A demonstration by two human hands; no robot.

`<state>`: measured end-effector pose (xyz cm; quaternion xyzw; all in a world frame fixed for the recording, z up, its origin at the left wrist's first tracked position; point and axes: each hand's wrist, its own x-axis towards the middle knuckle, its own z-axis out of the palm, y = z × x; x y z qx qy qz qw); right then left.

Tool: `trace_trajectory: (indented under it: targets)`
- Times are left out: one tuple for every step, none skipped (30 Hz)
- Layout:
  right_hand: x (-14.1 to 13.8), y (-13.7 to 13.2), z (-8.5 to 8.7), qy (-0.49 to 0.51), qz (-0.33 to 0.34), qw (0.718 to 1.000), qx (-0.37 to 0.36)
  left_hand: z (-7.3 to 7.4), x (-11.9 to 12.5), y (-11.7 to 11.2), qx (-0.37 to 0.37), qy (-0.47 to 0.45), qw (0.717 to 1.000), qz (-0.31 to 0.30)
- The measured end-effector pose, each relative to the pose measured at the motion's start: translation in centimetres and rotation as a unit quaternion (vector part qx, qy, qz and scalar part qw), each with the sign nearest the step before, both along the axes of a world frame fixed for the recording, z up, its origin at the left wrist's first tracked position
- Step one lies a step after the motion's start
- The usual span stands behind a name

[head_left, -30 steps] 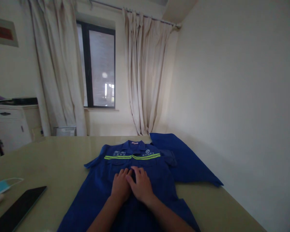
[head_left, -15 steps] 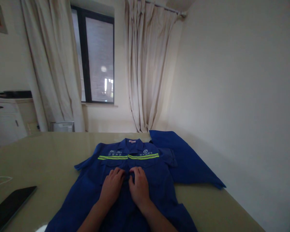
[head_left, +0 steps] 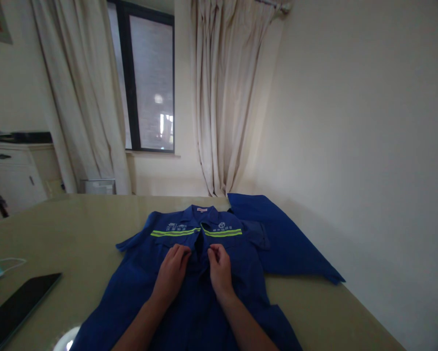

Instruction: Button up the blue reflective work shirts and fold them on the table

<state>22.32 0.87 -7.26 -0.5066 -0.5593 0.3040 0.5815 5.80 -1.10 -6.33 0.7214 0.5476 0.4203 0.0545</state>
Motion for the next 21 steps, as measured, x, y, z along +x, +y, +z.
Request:
trace_trajectory:
  targets:
    - [-0.1, 0.0, 0.1, 0.013, 0.012, 1.000, 0.000, -0.1, 0.0, 0.0, -0.003, 0.000, 1.000, -0.012]
    - [-0.3, -0.1, 0.2, 0.020, 0.024, 0.999, 0.003, -0.1, 0.1, 0.0, -0.006, 0.003, 1.000, -0.024]
    - [-0.4, -0.3, 0.3, 0.023, 0.039, 0.999, 0.006, -0.2, 0.1, -0.1, -0.009, 0.007, 0.999, -0.034]
    - [-0.5, -0.4, 0.5, 0.024, 0.055, 0.998, 0.006, -0.3, 0.2, -0.1, -0.011, 0.011, 0.999, -0.041]
    - [-0.7, -0.7, 0.7, 0.020, 0.073, 0.997, 0.004, -0.3, 0.2, -0.2, -0.012, 0.014, 0.999, -0.045]
    - [-0.7, -0.9, 0.8, 0.012, 0.090, 0.996, 0.000, -0.4, 0.2, -0.3, -0.013, 0.017, 0.999, -0.046]
    - [-0.8, -1.1, 1.0, 0.000, 0.104, 0.995, -0.003, -0.4, 0.3, -0.4, -0.015, 0.019, 0.999, -0.046]
    - [-0.8, -1.3, 1.0, -0.015, 0.113, 0.993, -0.004, -0.4, 0.3, -0.4, -0.018, 0.021, 0.999, -0.046]
    - [-0.8, -1.4, 1.1, -0.032, 0.117, 0.993, -0.002, -0.3, 0.3, -0.5, -0.023, 0.022, 0.998, -0.047]
    - [-0.8, -1.5, 1.1, -0.047, 0.116, 0.992, 0.003, -0.2, 0.3, -0.6, -0.027, 0.020, 0.998, -0.047]
    - [-0.8, -1.5, 1.0, -0.059, 0.111, 0.992, 0.010, -0.1, 0.3, -0.6, -0.031, 0.017, 0.998, -0.048]
    - [-0.8, -1.5, 1.0, -0.068, 0.105, 0.992, 0.017, 0.0, 0.3, -0.7, -0.033, 0.013, 0.998, -0.048]
    - [-0.7, -1.5, 0.9, -0.074, 0.101, 0.992, 0.022, 0.1, 0.3, -0.8, -0.035, 0.008, 0.998, -0.048]
    - [-0.7, -1.4, 0.9, -0.077, 0.099, 0.992, 0.024, 0.2, 0.3, -0.8, -0.036, 0.003, 0.998, -0.049]
    - [-0.6, -1.3, 0.8, -0.076, 0.099, 0.992, 0.023, 0.2, 0.3, -0.8, -0.037, 0.000, 0.998, -0.051]
    - [-0.6, -1.2, 0.8, -0.071, 0.102, 0.992, 0.021, 0.2, 0.2, -0.8, -0.038, -0.002, 0.998, -0.055]
    - [-0.5, -1.1, 0.7, -0.058, 0.105, 0.993, 0.017, 0.1, 0.2, -0.8, -0.038, -0.005, 0.998, -0.057]
    - [-0.5, -0.9, 0.6, -0.038, 0.111, 0.993, 0.012, 0.0, 0.2, -0.8, -0.037, -0.009, 0.997, -0.060]
    - [-0.4, -0.7, 0.5, -0.012, 0.116, 0.993, 0.007, -0.1, 0.2, -0.7, -0.036, -0.013, 0.997, -0.062]
    - [-0.3, -0.5, 0.4, 0.016, 0.121, 0.992, 0.002, -0.2, 0.2, -0.6, -0.034, -0.019, 0.997, -0.063]
    - [-0.3, -0.3, 0.3, 0.041, 0.127, 0.991, -0.005, -0.3, 0.2, -0.6, -0.032, -0.024, 0.997, -0.063]
